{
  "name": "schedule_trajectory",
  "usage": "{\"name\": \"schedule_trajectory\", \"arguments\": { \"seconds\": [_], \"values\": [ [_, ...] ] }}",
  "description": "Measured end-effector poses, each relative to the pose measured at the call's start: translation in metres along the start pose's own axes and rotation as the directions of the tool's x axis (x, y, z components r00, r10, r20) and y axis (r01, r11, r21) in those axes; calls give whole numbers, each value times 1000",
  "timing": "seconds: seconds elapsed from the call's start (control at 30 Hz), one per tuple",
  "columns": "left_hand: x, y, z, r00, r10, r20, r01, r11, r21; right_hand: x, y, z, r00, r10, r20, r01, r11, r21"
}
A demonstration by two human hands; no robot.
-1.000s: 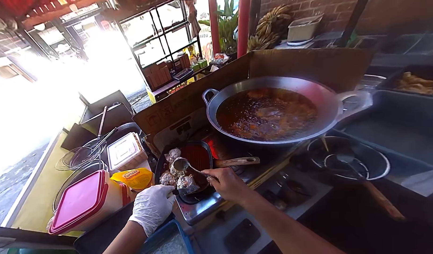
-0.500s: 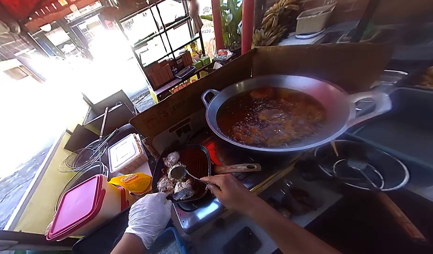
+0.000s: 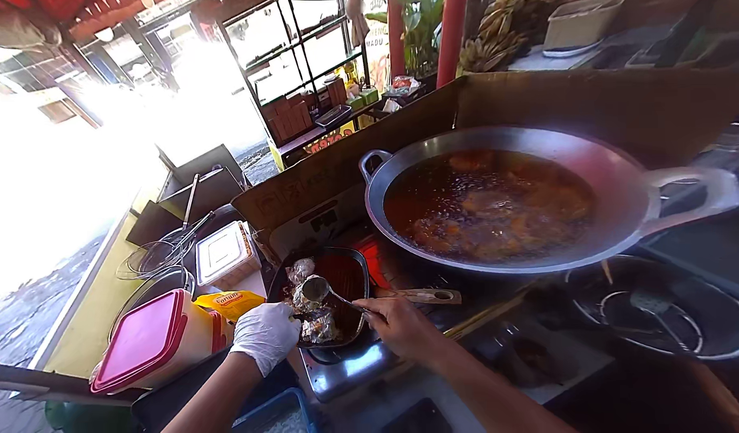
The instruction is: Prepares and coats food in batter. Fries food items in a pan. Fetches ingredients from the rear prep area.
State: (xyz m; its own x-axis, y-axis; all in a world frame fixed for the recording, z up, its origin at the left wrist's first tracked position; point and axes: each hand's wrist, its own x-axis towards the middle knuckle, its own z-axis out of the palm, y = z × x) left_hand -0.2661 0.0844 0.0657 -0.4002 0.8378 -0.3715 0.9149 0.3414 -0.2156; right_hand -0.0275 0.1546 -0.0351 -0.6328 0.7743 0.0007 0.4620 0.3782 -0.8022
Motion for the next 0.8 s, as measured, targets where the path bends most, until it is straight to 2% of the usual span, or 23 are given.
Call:
{"name": "schedule_trajectory", "arguments": {
  "seconds": [0.27,0.43,0.5,0.6,0.67,0.8],
  "values": [
    [2,1,-25,999,36,41,-42,988,148,0,-5,3,999,22,29,-22,1000,20],
    [-8,-16,-30,1000,26,3,-26,997,77,0,-5,4,1000,17,17,-17,1000,25],
    [-15,-26,-29,997,75,-22,-75,997,37,-1,-2,4,1000,18,-3,-18,999,30],
    [-21,-36,-15,965,257,-53,-257,966,-4,-2,2,3,999,8,-31,-6,999,42],
    [-22,-37,-4,944,330,-30,-329,944,25,-3,4,4,999,-8,-44,10,999,50],
    [-22,-31,9,949,315,-2,-313,944,99,-7,5,2,999,1,-44,1,999,53]
  ]
}}
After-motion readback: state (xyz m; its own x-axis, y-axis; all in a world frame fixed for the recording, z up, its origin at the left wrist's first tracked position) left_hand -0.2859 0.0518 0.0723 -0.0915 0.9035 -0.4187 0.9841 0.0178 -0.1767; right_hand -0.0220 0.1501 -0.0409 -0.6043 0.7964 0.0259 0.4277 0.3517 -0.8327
